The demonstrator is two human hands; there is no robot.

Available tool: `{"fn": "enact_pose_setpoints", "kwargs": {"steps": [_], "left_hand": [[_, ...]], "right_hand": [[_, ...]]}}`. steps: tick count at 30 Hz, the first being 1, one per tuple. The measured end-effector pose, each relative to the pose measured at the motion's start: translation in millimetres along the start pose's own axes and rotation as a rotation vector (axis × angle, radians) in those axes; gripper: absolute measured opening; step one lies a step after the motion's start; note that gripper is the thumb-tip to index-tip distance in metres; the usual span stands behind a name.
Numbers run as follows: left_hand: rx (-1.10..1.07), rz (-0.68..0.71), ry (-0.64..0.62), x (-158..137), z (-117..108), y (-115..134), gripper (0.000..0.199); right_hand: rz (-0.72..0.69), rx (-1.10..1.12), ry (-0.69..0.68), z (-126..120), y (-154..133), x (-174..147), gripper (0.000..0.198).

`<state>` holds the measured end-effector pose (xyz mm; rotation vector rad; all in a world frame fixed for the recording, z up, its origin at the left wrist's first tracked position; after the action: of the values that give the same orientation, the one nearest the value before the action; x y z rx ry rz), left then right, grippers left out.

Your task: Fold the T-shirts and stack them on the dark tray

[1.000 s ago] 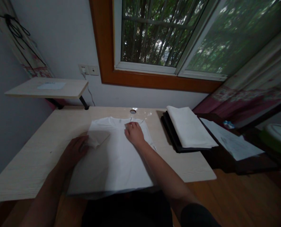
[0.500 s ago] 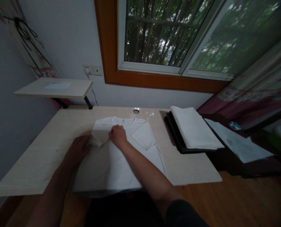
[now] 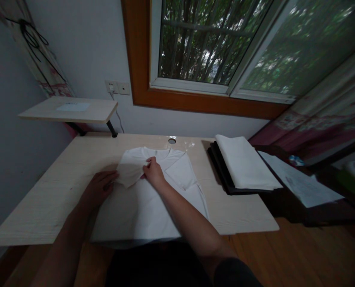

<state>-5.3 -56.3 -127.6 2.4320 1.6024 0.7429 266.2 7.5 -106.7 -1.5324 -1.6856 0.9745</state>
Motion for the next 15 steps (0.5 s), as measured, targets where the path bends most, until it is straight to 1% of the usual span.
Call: {"fn": "enact_pose_setpoints", "kwargs": {"steps": [3,4,5,6,8,10,12,15], "left_hand": [[0.006,0.020,-0.002,-1,0,-1,0.043],[0.006,0.023,-0.002,-1,-1,-1,0.043],[0.005,0.025,-0.002,-1,-1,-1,0.042],[0.001,0.025,-0.002,-1,-1,-1,0.041],[-0.008,0.014,-0.001,0,-1,0,0.040],[-0.018,-0.002,0.005,0,-2,1,0.040],[-0.023,-0.010,0.014,0,-1,1,0.040],[-0.022,0.004,0.022,0,-1,1,0.040]], "right_hand": [[-0.084,-0.239,0.120,-4,-7,-9,0.027],[-0.132,-0.315,0.144,-4,-10,-12,0.027],[-0.199,-0.374,0.140,-3,-14,-16,0.025],[-0.286,-0.416,0.104,-1,-18,-20,0.024],[-0.481,-0.474,-0.019,8,-24,-30,0.021],[-0.623,-0.528,-0.116,17,-28,-40,0.027],[-0.678,-0.587,-0.150,25,-29,-49,0.035],[-0.694,-0.648,-0.161,36,-28,-56,0.040]]}}
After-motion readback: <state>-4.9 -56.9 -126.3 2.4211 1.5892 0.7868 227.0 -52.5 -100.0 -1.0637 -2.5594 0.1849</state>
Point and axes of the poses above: each hand's wrist, its own x-axis towards the middle knuckle, its own z-axis out of the palm, y = z × x, the point moved 3 cm from there along x, towards the middle knuckle, and after that the axes turned 1 degree about -z, right-handed, at the moved point
